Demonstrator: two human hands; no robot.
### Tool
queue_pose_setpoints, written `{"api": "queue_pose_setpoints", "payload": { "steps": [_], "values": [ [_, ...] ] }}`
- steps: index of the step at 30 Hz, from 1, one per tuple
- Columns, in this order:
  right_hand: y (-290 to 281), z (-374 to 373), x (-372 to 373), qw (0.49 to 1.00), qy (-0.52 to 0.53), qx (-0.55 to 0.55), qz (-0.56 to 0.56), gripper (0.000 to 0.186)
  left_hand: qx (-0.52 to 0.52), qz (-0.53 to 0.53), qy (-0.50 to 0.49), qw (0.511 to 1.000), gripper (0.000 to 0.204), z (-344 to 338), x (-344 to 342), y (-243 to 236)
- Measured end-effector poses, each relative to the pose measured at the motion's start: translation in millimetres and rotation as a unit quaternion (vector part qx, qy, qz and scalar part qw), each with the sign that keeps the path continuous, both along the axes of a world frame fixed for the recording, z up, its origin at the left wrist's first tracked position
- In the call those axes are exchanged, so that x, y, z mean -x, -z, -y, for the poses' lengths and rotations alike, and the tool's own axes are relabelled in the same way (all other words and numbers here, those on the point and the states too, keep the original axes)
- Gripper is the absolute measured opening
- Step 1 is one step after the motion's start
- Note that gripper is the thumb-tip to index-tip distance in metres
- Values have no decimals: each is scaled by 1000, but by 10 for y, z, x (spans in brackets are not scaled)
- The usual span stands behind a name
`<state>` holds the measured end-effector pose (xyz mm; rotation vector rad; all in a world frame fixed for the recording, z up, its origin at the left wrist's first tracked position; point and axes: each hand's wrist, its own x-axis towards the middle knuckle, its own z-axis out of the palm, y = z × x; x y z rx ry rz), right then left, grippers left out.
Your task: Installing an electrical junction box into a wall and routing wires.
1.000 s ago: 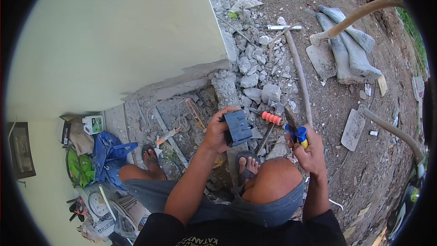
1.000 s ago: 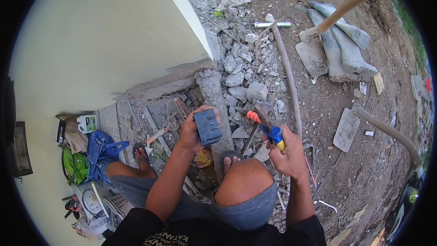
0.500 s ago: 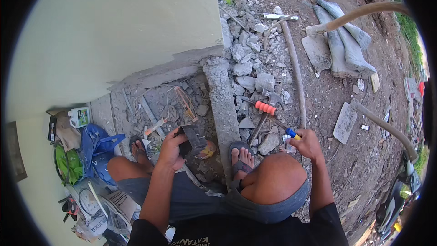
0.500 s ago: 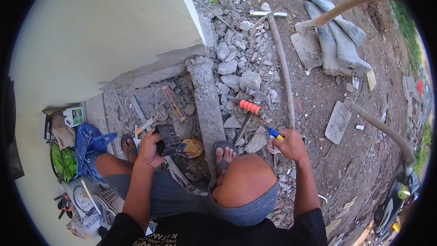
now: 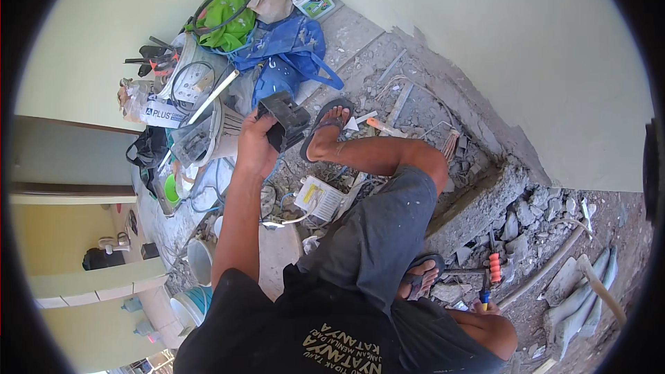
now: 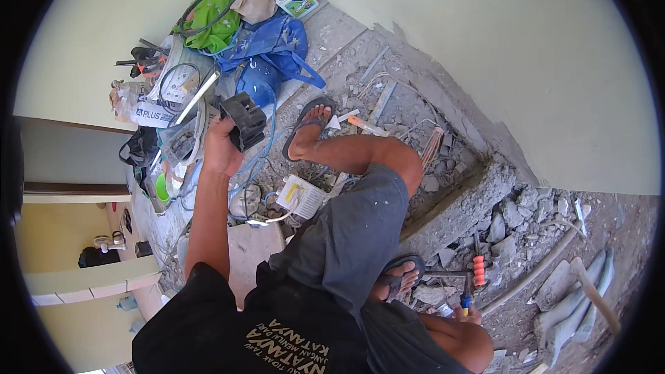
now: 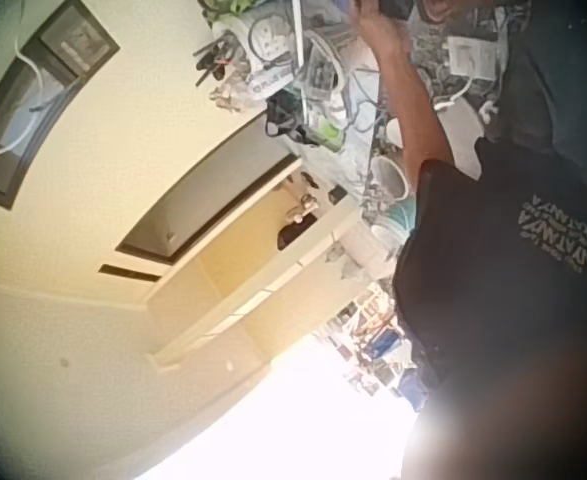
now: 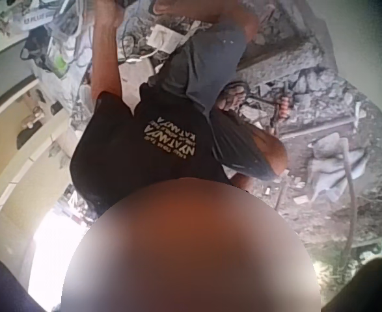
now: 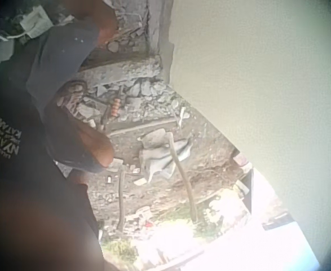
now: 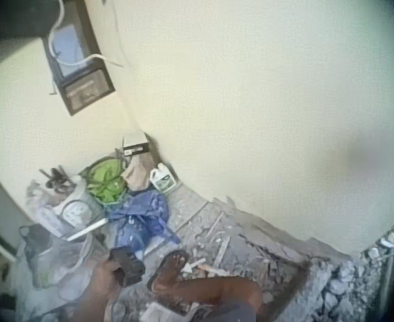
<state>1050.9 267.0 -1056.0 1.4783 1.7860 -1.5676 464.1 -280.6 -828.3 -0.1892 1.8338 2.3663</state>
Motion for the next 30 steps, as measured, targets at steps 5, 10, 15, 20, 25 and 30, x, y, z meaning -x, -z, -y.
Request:
{"api": "queue_pose_setpoints", "payload": {
  "steps": [5, 10, 15, 20, 25, 30],
  "values": [
    [-388, 687, 1016, 994, -51, -97, -22, 23, -8, 21, -42, 999, 34, -90, -170, 272],
    [-645, 784, 1186, 982, -6, -144, -123, 18, 21, -19, 148, 989, 22, -709, -392, -95],
    [-844, 1023, 1725, 974, -2, -18, -228, 13, -86, 52, 302, 948, 26, -1463, -961, 13],
    [-902, 1399, 2288, 947, -2, 165, -275, 20, -286, 370, 290, 835, 45, -1693, -1174, 1144],
    [-1216, 1344, 2536, 929, -126, 170, -304, 22, -260, 405, 343, 807, 55, -1886, -1040, 1314],
    [-1565, 1243, 2772, 888, -150, 289, -326, 26, -140, 300, 448, 831, 50, -2062, -920, 1143]
  ]
}}
